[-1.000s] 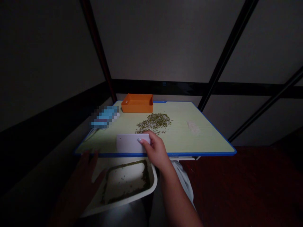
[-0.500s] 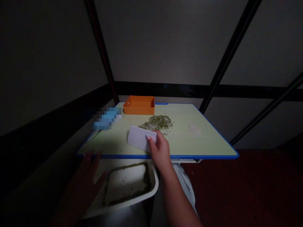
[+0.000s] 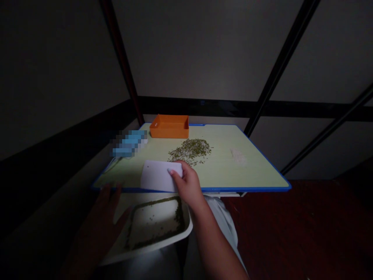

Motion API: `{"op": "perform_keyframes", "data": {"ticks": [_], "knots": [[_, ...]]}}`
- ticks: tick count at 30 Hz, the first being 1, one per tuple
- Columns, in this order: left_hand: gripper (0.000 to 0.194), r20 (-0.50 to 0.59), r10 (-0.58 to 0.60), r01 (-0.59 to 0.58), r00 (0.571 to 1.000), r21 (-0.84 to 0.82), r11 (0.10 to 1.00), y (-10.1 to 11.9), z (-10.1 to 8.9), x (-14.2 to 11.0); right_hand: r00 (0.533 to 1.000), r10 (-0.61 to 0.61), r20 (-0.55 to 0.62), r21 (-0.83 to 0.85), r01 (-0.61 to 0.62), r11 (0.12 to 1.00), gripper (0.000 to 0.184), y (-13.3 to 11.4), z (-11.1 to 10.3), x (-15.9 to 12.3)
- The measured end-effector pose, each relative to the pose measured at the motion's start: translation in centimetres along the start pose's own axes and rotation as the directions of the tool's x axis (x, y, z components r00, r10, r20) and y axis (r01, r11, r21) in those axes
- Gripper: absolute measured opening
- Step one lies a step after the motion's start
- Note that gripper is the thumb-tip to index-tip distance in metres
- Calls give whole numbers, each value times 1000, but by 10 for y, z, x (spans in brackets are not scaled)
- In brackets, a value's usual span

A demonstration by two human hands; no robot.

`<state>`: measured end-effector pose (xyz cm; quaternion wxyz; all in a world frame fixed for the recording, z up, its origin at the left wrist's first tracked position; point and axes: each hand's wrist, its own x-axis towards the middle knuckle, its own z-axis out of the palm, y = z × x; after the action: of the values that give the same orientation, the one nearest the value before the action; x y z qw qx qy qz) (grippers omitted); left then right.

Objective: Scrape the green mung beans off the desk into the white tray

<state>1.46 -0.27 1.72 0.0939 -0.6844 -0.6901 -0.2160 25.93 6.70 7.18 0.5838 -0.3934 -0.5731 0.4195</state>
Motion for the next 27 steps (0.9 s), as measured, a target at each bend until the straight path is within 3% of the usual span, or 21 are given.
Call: {"op": "perform_keyframes", "data": {"ticks": [7,10,12,14,15,17,19,21,23,27], "knots": [[68,19,1,0,1000,-19,1000,0,-1,1,1000,-1,0,30,1,1000,20,0,1,1],[67,14,0,1,1000,-17,1000,-1,-1,1,995,-15,-99,63,22,998,21,-4,-2,0],[66,16,0,0,1000,-24,1000,-3,0,1,970,-53,-237,45,66,997,21,-14,-10,-5],[66,19,4,-4,1000,-38,999,-4,1,0,889,-140,-435,-31,141,990,19,-31,-21,-15],[66,18,7,-6,1000,-46,999,-4,1,0,814,-217,-538,-102,193,976,17,-42,-28,-21],[68,18,7,-6,1000,-59,998,-3,0,1,607,-398,-688,-280,284,917,13,-62,-39,-33],[69,30,-5,7,1000,-69,998,-1,-1,2,395,-529,-751,-420,332,845,10,-78,-47,-43],[70,44,-23,26,999,-76,997,2,-4,4,283,-592,-755,-492,352,796,8,-86,-52,-49],[69,52,-37,41,998,-73,996,4,-5,5,269,-608,-747,-514,346,785,7,-87,-53,-49],[70,47,-31,34,998,-58,998,4,-4,5,348,-600,-720,-503,334,797,9,-82,-53,-48]]}}
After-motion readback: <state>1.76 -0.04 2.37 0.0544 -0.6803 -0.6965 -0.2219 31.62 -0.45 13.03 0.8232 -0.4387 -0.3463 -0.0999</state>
